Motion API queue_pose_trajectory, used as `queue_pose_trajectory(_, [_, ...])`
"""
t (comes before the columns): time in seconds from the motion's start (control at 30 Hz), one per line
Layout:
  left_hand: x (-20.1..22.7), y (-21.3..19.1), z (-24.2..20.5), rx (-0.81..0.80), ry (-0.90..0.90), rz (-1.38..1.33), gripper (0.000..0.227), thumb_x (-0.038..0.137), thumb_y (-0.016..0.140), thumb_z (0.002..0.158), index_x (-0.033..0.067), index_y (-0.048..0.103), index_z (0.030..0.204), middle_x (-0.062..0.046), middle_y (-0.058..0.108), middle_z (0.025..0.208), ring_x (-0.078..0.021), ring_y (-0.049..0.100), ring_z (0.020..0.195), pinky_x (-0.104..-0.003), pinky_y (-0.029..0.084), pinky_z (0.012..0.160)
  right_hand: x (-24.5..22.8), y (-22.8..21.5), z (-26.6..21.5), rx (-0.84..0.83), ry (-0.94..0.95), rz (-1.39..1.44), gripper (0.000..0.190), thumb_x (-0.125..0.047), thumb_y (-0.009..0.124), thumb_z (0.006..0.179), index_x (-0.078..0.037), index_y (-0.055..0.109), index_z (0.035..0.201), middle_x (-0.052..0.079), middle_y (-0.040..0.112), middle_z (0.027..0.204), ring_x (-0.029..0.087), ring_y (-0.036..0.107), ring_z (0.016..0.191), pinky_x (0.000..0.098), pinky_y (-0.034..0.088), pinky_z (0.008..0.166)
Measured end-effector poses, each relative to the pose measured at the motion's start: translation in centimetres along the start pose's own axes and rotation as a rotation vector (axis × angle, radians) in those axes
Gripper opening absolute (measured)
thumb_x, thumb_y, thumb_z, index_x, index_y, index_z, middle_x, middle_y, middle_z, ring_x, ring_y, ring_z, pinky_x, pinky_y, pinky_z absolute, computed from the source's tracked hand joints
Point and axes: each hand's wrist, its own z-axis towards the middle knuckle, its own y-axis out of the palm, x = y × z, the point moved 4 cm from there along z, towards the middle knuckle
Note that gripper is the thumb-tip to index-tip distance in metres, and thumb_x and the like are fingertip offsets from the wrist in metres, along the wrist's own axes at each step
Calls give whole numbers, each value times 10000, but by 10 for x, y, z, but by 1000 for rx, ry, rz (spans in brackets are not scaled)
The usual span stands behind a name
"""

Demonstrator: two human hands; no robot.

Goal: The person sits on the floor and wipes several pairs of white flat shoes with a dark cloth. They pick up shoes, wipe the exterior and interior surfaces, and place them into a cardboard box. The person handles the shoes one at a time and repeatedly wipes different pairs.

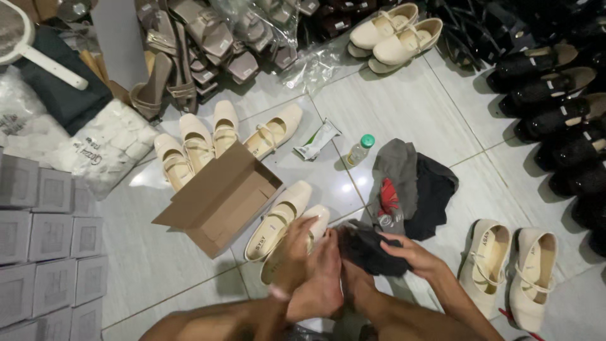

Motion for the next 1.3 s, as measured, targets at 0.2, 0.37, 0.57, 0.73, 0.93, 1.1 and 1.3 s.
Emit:
queue_pose_trajectory(0.2, [-22, 59, 83, -592, 30, -369, 318, 257, 769, 968, 12, 698, 1158, -216, 660, 1140, -333, 637, 1103, -374, 497, 941, -58, -9, 14, -197, -143, -73, 476, -181, 674, 958, 12, 619, 1390, 105, 657, 1325, 174, 617, 1193, 312, 475, 1013])
queue_pose_trajectory(0.37, [-24, 36, 93, -303, 46, -97, 190, 230, 728, 956, 54, 760, 1017, -116, 750, 967, -290, 732, 884, -361, 574, 777, -124, 10, -7, -302, -468, -479, 330, -183, 677, 968, 66, 674, 1185, 90, 564, 1454, 191, 501, 1389, 307, 384, 1134])
queue_pose_trajectory(0.57, [18, 31, 100, -264, 163, -154, 216, 91, 652, 903, 60, 766, 1083, -131, 712, 1084, -299, 711, 924, -380, 578, 796, -137, 46, -6, -283, -415, -738, 573, -291, 766, 848, -53, 558, 1326, 43, 587, 1348, 135, 477, 1302, 274, 357, 1072])
queue_pose_trajectory(0.73, [-6, 31, 108, -155, 94, -155, 101, 105, 707, 917, 85, 787, 976, -91, 733, 916, -286, 715, 829, -373, 563, 746, -97, 14, 9, -277, -59, -621, 517, -251, 799, 897, 56, 612, 1269, 128, 626, 1092, 181, 540, 1019, 395, 450, 905])
queue_pose_trajectory(0.93, [-46, 69, 88, -34, -134, -292, 89, 124, 733, 892, 89, 801, 937, -103, 732, 822, -263, 716, 739, -358, 547, 690, -44, -27, 15, -231, -225, -325, 628, -290, 789, 851, 29, 584, 1352, 58, 689, 1167, 134, 599, 1052, 325, 496, 922])
queue_pose_trajectory(1.1, [-50, 84, 81, 29, -32, -215, 93, 165, 749, 901, 100, 803, 940, -110, 744, 857, -261, 708, 783, -349, 549, 716, -43, -36, 5, 12, -418, -304, 688, -263, 828, 852, 80, 524, 1366, 117, 662, 1238, 210, 621, 1105, 396, 503, 962])
queue_pose_trajectory(1.3, [-77, 112, 83, 5, -187, -271, 126, 166, 720, 910, 100, 803, 977, -138, 735, 873, -294, 723, 794, -381, 555, 722, -63, 20, -3, -124, -661, 269, 639, -327, 749, 926, 38, 532, 1404, 123, 640, 1320, 242, 613, 1216, 393, 464, 1060])
